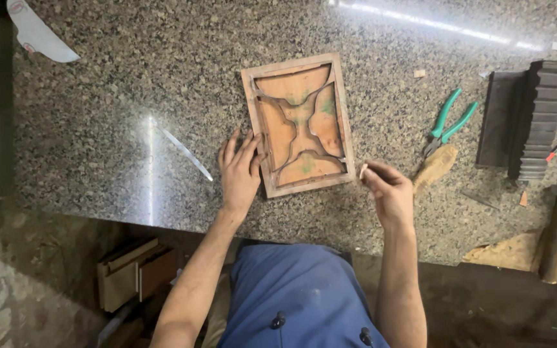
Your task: The person uses green-handled end-cutting pliers to trim the edges of a shaped metal sheet fitted into a recessed wooden frame on a granite workbench, working around the curved outline. They then set the pliers aside, pick up a hammer and a wooden block, and tap along the frame edges.
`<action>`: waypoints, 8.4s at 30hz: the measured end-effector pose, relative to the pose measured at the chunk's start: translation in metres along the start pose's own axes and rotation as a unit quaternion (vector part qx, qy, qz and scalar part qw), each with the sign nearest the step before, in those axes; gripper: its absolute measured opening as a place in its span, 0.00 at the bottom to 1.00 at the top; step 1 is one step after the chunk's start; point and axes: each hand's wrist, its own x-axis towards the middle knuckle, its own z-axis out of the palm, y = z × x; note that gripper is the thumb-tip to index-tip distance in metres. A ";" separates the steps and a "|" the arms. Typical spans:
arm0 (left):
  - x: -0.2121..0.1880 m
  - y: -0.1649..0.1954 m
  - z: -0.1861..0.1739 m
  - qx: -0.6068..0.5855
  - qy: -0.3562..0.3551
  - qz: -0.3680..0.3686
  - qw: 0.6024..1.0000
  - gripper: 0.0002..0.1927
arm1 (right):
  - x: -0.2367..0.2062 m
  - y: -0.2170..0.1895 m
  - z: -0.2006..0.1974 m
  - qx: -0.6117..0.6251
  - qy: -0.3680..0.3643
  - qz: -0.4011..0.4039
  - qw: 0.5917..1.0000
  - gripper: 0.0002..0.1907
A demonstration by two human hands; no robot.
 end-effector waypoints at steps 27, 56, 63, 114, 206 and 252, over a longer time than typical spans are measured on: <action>-0.004 -0.003 0.003 -0.015 -0.004 -0.014 1.000 0.21 | -0.017 -0.012 0.050 -0.517 -0.003 -0.279 0.810 0.11; -0.004 -0.001 0.001 -0.033 -0.005 -0.022 0.999 0.21 | 0.025 -0.034 0.036 -0.519 -0.033 -0.026 0.854 0.11; -0.004 0.001 -0.001 -0.032 -0.002 -0.014 0.999 0.20 | 0.037 -0.034 0.029 -0.586 -0.062 -0.063 0.806 0.12; -0.032 0.129 0.039 0.112 -0.145 0.090 0.979 0.31 | -0.127 -0.016 -0.279 -0.468 0.031 -0.231 0.853 0.14; -0.111 0.059 0.002 0.047 0.184 -0.055 0.980 0.19 | -0.109 0.021 -0.044 -0.492 -0.194 -0.372 0.763 0.39; -0.079 0.168 0.084 0.099 0.034 0.014 0.994 0.21 | 0.121 -0.128 -0.022 -0.526 -0.002 -0.455 0.719 0.05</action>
